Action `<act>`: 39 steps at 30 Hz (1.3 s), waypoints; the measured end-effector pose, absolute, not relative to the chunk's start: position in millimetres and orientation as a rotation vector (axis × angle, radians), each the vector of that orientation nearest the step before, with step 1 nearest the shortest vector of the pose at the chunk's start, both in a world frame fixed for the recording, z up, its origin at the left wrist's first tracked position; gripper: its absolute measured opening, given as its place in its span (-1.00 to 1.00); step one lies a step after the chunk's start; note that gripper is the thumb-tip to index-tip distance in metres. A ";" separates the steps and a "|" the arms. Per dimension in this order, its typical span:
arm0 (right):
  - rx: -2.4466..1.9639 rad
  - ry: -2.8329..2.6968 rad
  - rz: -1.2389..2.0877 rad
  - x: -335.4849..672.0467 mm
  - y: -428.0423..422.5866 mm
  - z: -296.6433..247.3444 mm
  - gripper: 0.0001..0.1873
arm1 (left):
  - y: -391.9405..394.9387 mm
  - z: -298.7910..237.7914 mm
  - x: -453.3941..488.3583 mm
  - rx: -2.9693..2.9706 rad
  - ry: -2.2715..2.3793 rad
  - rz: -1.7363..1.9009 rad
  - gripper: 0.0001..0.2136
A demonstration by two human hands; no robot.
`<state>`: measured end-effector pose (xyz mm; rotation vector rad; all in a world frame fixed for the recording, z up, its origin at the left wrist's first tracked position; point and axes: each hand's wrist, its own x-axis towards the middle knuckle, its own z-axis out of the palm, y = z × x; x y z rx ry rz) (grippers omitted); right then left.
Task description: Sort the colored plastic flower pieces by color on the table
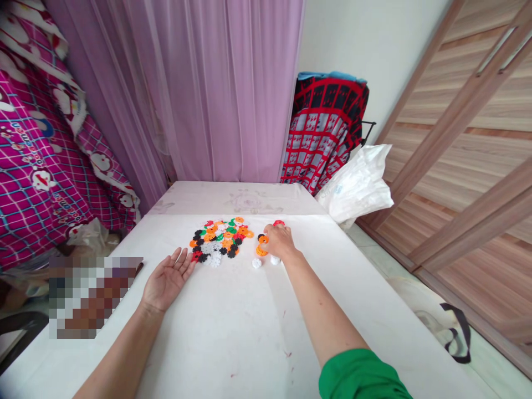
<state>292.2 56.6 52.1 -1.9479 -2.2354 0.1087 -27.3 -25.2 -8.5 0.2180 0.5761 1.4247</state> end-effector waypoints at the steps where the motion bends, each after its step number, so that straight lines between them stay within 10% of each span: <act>1: -1.959 -2.249 0.121 293.9 54.6 50.3 -0.61 | -25.3 -8.2 -27.1 0.216 0.584 1.430 -0.74; 39: -1.694 -2.573 0.066 220.3 39.5 39.5 -0.66 | -26.1 -7.4 -23.8 0.230 0.620 1.430 -0.79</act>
